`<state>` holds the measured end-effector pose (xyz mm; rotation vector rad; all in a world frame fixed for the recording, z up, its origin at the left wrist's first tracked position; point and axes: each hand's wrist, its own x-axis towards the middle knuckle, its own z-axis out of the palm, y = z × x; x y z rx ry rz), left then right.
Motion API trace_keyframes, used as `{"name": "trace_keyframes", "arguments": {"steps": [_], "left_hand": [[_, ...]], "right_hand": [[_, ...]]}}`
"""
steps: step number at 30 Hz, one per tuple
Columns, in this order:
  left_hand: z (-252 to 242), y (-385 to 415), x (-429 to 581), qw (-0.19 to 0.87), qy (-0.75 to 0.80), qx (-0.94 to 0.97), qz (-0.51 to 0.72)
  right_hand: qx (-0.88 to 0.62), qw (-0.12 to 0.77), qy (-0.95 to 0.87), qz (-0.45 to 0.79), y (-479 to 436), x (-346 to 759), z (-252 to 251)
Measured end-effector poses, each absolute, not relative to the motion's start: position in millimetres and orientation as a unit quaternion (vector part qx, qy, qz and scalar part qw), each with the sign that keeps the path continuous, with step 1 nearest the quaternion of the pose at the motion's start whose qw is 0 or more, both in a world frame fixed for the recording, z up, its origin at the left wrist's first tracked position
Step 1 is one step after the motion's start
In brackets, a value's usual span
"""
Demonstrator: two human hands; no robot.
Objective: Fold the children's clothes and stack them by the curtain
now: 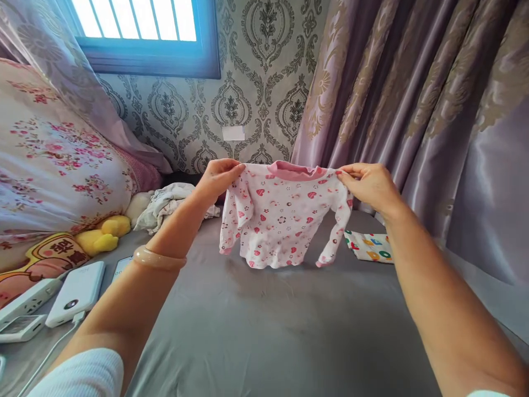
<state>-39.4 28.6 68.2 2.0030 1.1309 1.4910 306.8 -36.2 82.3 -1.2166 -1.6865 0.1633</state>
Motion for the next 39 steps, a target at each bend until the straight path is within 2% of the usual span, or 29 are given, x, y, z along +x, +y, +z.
{"name": "trace_keyframes", "arguments": {"steps": [3, 5, 10, 17, 29, 34, 39], "left_hand": [[70, 30, -40, 0.364, 0.333, 0.728, 0.477], [70, 31, -40, 0.387, 0.314, 0.72, 0.482], [68, 35, -35, 0.298, 0.339, 0.669, 0.59], [65, 25, -33, 0.163, 0.339, 0.671, 0.638], [88, -41, -45, 0.022, 0.28, 0.681, 0.676], [110, -51, -51, 0.049, 0.285, 0.681, 0.673], [93, -24, -63, 0.17, 0.382, 0.739, 0.529]], "right_hand": [[-0.489, 0.494, -0.712, 0.099, -35, 305, 81], [-0.483, 0.517, -0.699, 0.099, -34, 303, 81], [-0.483, 0.57, -0.662, 0.065, -31, 301, 80], [-0.467, 0.575, -0.667, 0.079, -47, 304, 80], [-0.436, 0.643, -0.613, 0.143, -100, 296, 104], [-0.45, 0.632, -0.606, 0.177, -110, 295, 120], [-0.499, 0.553, -0.597, 0.296, -83, 309, 97]]}}
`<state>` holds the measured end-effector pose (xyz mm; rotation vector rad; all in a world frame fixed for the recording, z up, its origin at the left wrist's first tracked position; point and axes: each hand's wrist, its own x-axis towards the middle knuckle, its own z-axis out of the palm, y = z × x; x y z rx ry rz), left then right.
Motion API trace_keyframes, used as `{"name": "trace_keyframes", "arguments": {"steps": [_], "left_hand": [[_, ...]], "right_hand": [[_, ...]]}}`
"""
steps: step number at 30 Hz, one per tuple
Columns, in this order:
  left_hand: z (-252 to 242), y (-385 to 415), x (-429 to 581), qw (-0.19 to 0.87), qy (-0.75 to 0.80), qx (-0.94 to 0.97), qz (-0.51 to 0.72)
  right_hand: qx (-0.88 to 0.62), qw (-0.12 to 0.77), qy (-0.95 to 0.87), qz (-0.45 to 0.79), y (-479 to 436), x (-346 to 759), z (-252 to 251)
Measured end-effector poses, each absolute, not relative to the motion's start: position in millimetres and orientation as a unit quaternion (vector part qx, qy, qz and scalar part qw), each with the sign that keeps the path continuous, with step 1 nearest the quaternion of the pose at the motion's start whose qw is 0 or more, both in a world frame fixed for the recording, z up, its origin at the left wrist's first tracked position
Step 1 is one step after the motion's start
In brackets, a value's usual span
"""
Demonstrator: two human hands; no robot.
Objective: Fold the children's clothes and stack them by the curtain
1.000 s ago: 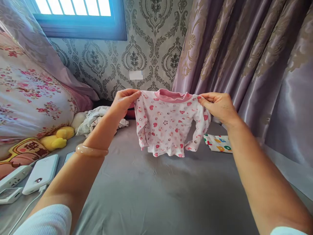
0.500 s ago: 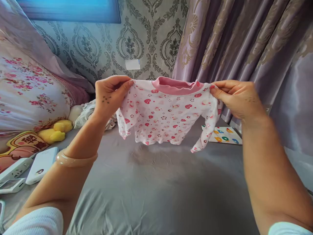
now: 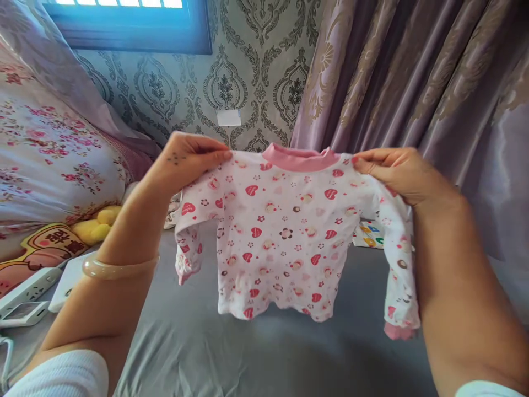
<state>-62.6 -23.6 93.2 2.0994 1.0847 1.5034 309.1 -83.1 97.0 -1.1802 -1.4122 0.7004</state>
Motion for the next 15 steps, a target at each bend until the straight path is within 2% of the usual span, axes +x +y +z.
{"name": "trace_keyframes", "arguments": {"steps": [4, 8, 11, 15], "left_hand": [[39, 16, -62, 0.231, 0.44, 0.779, 0.382], [-25, 54, -56, 0.251, 0.436, 0.795, 0.339], [-57, 73, -53, 0.231, 0.438, 0.811, 0.313], [-75, 88, -50, 0.185, 0.456, 0.821, 0.29]], "right_hand": [[-0.548, 0.439, -0.617, 0.356, -45, 319, 45], [-0.571, 0.381, -0.623, 0.375, -14, 322, -5], [-0.582, 0.373, -0.623, 0.367, 2, 321, -26], [-0.579, 0.374, -0.638, 0.343, 22, 321, -42]]}}
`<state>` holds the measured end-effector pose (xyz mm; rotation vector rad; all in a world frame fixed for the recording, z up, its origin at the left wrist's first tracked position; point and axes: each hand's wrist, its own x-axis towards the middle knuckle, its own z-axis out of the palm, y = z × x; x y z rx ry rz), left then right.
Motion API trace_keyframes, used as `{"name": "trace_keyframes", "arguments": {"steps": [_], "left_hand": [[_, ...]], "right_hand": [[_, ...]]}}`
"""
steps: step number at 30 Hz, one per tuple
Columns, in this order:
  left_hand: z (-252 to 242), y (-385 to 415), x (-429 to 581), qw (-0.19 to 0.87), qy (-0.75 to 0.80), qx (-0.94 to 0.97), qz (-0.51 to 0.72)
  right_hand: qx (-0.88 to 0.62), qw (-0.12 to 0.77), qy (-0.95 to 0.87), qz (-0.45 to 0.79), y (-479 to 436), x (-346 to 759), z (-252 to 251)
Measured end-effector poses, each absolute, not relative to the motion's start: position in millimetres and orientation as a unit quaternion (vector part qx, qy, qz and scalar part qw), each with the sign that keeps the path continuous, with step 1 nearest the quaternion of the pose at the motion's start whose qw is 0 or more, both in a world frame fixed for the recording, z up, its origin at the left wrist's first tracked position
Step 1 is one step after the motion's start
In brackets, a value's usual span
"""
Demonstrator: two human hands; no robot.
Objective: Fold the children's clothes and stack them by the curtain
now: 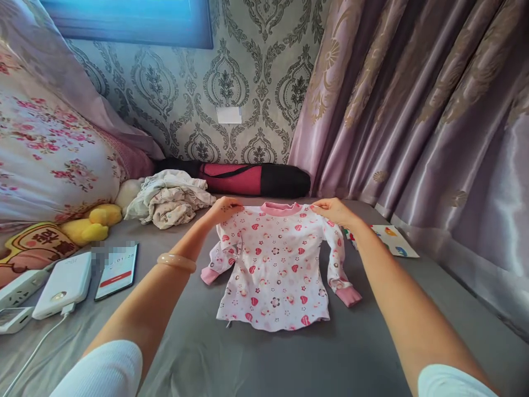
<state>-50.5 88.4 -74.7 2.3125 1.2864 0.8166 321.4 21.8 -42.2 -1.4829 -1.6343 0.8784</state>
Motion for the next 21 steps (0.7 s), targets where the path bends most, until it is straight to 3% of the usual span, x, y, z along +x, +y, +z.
{"name": "trace_keyframes", "arguments": {"steps": [5, 10, 16, 21], "left_hand": [[-90, 100, -46, 0.155, 0.499, 0.812, 0.258], [-110, 105, -43, 0.108, 0.53, 0.812, 0.218], [-126, 106, -36, 0.068, 0.545, 0.818, 0.168], [-132, 117, -31, 0.051, 0.566, 0.811, 0.142]], "right_hand": [[-0.596, 0.321, -0.705, 0.213, 44, 327, -64], [-0.638, 0.199, -0.739, 0.081, 49, 324, -87], [-0.688, 0.079, -0.72, 0.037, 51, 306, -102], [-0.701, 0.041, -0.712, 0.031, 60, 298, -111]]}}
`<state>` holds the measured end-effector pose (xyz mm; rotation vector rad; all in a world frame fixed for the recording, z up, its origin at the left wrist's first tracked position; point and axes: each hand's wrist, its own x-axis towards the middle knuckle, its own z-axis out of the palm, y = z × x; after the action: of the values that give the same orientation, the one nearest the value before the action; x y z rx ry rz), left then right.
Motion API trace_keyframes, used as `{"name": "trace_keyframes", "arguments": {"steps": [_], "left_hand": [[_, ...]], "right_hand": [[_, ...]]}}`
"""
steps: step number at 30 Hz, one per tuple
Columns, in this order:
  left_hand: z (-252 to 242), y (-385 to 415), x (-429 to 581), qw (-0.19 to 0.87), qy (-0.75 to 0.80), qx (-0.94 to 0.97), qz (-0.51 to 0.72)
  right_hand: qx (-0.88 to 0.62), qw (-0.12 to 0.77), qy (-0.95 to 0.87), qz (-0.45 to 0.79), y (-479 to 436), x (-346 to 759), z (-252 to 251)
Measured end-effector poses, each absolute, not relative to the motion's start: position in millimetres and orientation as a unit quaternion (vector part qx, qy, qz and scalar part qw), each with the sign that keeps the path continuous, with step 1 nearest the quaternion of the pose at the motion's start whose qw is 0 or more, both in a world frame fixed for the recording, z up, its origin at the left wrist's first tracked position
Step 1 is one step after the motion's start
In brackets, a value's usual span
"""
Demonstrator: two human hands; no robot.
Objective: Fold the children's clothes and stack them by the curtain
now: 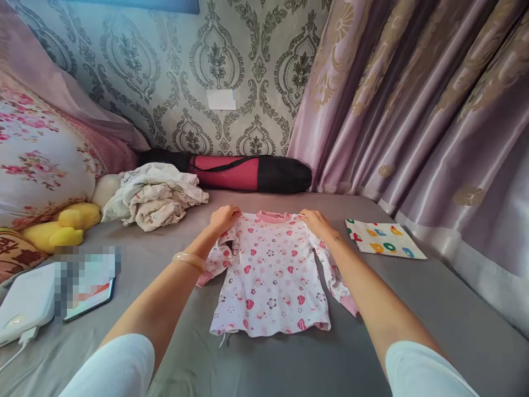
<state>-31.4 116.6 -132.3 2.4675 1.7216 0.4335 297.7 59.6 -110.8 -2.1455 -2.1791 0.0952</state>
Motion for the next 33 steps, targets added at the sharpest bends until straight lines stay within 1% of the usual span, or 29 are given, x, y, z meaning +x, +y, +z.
{"name": "trace_keyframes", "arguments": {"steps": [4, 10, 12, 14, 17, 20, 21, 23, 25, 26, 30, 33], "left_hand": [[-135, 124, -29, 0.036, 0.568, 0.813, 0.123], [-153, 130, -21, 0.039, 0.577, 0.811, 0.085], [-159, 133, -22, 0.066, 0.571, 0.814, 0.085], [-161, 138, -28, 0.118, 0.566, 0.81, 0.102], [-160, 141, -52, 0.19, 0.592, 0.765, 0.169], [-160, 129, -87, 0.192, 0.643, 0.705, 0.229], [-160, 122, -97, 0.197, 0.657, 0.691, 0.229], [-161, 104, -113, 0.227, 0.68, 0.668, 0.2], [-161, 86, -120, 0.255, 0.69, 0.654, 0.176], [-159, 78, -120, 0.262, 0.691, 0.651, 0.173], [-148, 57, -108, 0.261, 0.713, 0.638, 0.133], [-140, 49, -100, 0.267, 0.709, 0.645, 0.101]], "right_hand": [[-0.702, 0.036, -0.71, 0.038, 69, 299, -121], [-0.703, 0.059, -0.705, 0.07, 74, 301, -145], [-0.703, 0.071, -0.703, 0.081, 75, 301, -151], [-0.702, 0.092, -0.7, 0.098, 78, 304, -153], [-0.698, 0.133, -0.691, 0.133, 78, 320, -147], [-0.704, 0.167, -0.672, 0.156, 65, 345, -135], [-0.71, 0.177, -0.66, 0.17, 56, 353, -132], [-0.733, 0.21, -0.598, 0.245, 35, 366, -125], [-0.755, 0.2, -0.543, 0.309, 11, 373, -121], [-0.764, 0.178, -0.525, 0.331, 0, 373, -120], [-0.764, 0.088, -0.516, 0.378, -31, 366, -120], [-0.752, 0.069, -0.522, 0.397, -37, 361, -123]]}}
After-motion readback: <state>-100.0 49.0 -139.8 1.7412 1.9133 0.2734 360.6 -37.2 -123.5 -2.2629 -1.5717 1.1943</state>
